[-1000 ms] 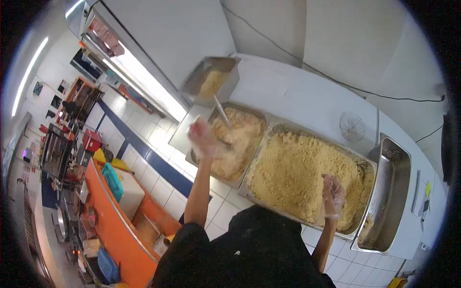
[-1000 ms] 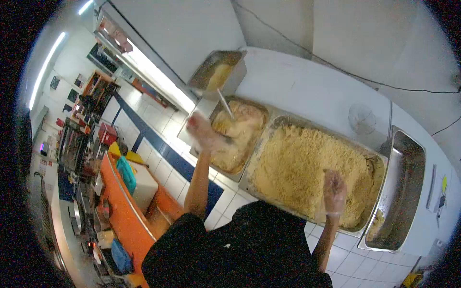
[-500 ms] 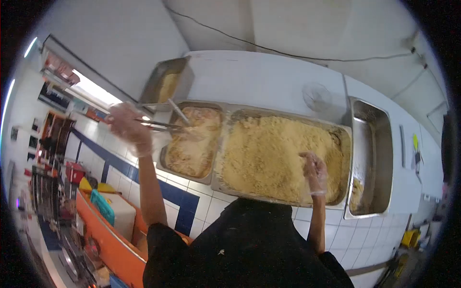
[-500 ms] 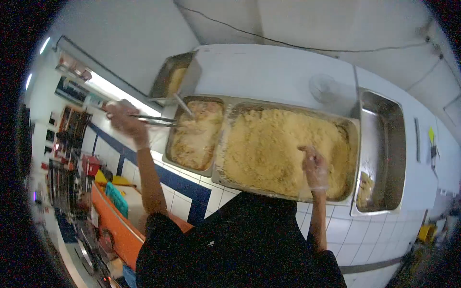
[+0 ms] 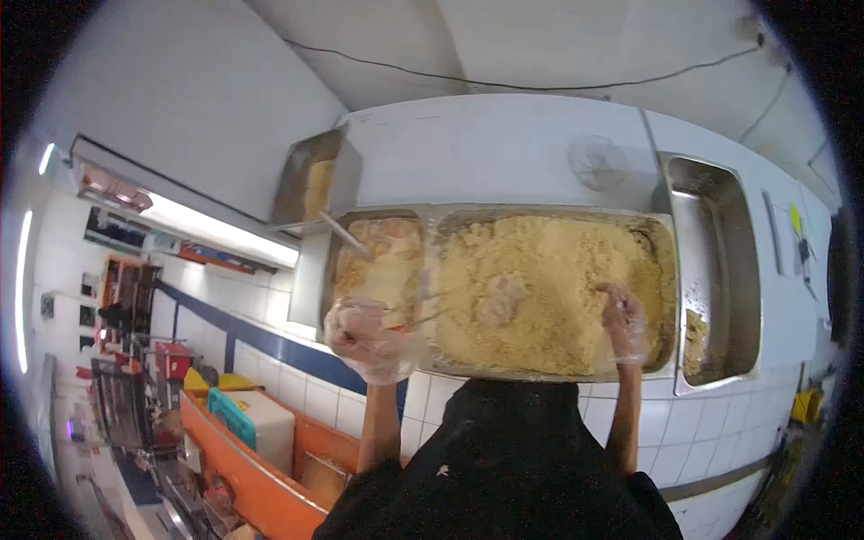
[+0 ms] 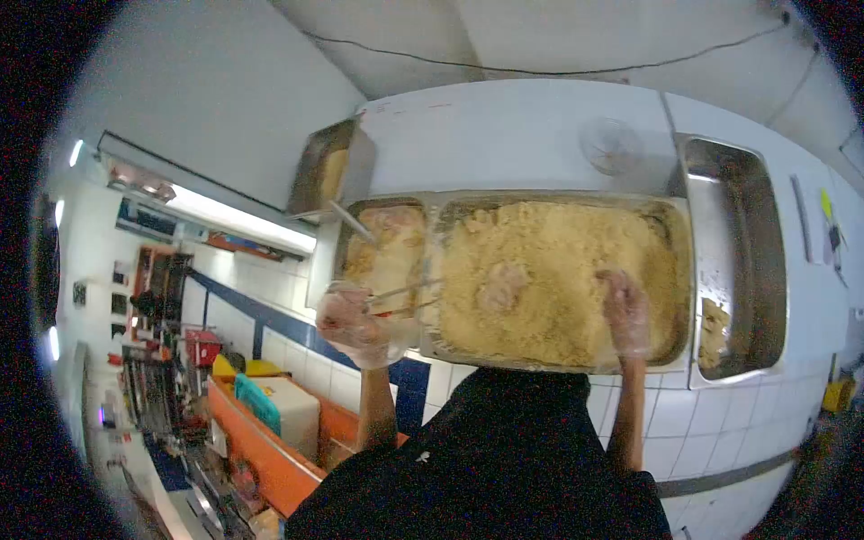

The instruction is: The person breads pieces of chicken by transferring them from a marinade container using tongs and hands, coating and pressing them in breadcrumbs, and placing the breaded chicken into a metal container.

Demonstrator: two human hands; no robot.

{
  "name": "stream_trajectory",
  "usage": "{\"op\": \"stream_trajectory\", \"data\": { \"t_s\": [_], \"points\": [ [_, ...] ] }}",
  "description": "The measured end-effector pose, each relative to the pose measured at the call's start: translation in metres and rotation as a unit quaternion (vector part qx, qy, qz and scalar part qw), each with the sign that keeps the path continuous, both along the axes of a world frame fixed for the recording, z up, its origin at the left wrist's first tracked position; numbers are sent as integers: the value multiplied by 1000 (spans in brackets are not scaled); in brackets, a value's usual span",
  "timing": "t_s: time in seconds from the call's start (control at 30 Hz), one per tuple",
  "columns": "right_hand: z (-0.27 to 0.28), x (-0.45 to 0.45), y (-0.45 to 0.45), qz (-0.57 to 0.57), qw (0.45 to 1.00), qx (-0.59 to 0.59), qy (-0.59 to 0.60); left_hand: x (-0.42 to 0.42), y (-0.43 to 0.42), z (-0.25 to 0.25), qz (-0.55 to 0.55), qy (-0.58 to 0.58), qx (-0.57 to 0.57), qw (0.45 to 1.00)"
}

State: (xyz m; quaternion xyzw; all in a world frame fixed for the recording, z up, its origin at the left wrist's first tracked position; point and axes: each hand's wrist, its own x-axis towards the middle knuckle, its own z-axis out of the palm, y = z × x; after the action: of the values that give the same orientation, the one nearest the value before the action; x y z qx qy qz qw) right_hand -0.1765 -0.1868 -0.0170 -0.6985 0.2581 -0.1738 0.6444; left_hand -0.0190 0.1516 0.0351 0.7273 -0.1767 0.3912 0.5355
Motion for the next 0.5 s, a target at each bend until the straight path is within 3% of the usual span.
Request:
{"op": "stream_trajectory", "data": {
  "t_s": [0.03, 0.1, 0.13, 0.17, 0.23, 0.3, 0.37, 0.5],
  "points": [
    [-5, 1, -1, 13, 1000, 7, -9, 4, 17, 8, 13, -9, 7, 1000],
    [-10, 3, -1, -7, 998, -62, 7, 8, 40, 37, 10, 167, -116, 979],
    [-8, 5, 1, 4, 998, -60, 0, 23, 33, 32, 152, 104, -161, 970],
    [-3, 6, 2, -4, 997, -75, 21, 41, 35, 25, 159, 97, -163, 969],
    [-2, 8, 3, -9, 995, -95, 39, 78, 40, 3, 352, 131, 37, 926],
    [-5, 11, 5, -19, 999, -47, 11, 109, 38, -9, 160, 98, 128, 974],
    [6, 13, 11, -16, 999, -50, 9, 126, 0, -7, 120, 180, 99, 971],
    [-1, 13, 11, 4, 995, -95, -30, 168, -24, -27, 127, 191, 185, 956]
  ]
}}
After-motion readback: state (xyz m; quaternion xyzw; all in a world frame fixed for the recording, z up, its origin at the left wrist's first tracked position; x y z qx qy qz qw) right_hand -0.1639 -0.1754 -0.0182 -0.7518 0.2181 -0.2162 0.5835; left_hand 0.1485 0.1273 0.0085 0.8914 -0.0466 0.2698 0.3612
